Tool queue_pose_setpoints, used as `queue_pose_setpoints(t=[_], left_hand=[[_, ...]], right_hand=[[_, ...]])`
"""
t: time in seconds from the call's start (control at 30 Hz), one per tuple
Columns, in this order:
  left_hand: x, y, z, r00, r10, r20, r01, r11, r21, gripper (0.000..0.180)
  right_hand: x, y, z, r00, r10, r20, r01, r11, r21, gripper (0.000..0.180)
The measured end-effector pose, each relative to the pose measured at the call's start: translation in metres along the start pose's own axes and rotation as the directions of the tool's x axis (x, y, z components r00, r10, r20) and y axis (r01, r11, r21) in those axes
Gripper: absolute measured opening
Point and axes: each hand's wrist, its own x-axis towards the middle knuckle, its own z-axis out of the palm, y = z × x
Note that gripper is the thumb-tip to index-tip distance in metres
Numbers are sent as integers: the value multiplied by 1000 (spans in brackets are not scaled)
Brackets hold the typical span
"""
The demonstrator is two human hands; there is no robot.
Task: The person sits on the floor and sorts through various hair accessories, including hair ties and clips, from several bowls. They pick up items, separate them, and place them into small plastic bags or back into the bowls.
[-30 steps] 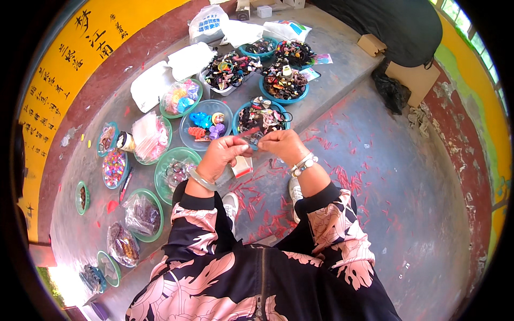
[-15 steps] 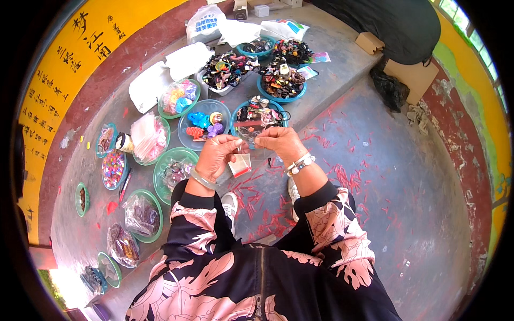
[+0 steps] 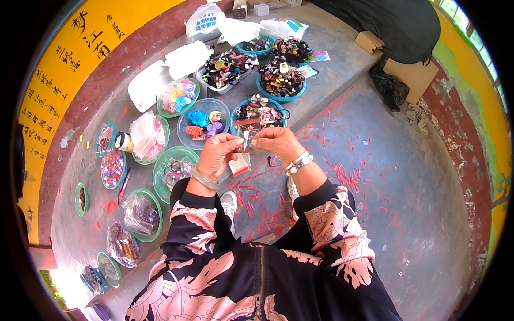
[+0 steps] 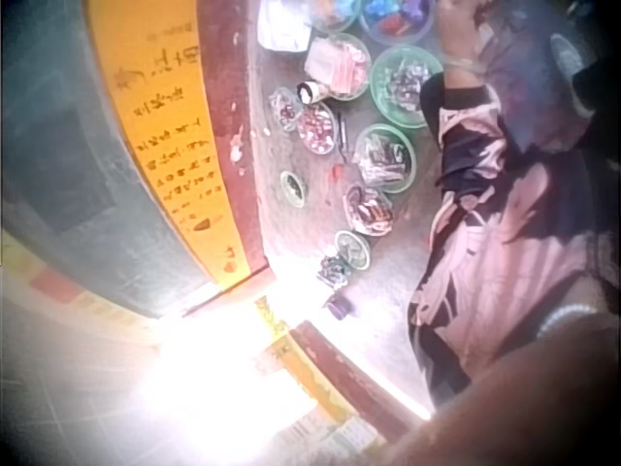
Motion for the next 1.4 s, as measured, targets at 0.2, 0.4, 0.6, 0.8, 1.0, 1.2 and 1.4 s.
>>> queue_pose_setpoints(t=[0.2, 0.4, 0.6, 0.8, 1.0, 1.2, 1.4], left_hand=[[2, -4, -2, 1000, -6, 17, 5, 1000, 22, 12], [0, 0, 3, 996, 80, -31, -74, 982, 174, 8], [-1, -8, 7, 984, 176, -27, -155, 924, 349, 12], [0, -14, 8, 977, 212, 24, -203, 886, 417, 10], [-2, -14, 9, 995, 71, 75, -97, 896, 433, 17], [-3, -20, 10, 989, -118, 86, 62, 873, 484, 19], [3, -35, -2, 992, -92, 90, 43, 896, 441, 14]], right_hand=[[1, 2, 2, 1000, -6, 1, 6, 1000, 6, 11], [5, 7, -1, 859, -460, -224, 416, 883, -216, 15], [-15, -16, 17, 798, -602, -9, 454, 611, -648, 19], [-11, 0, 14, 811, -583, 35, 393, 502, -770, 12], [-8, 6, 8, 865, -499, 47, 340, 516, -786, 9], [-7, 9, 11, 902, -430, 17, 279, 554, -785, 13], [-7, 9, 6, 951, -296, 85, 241, 544, -804, 18]])
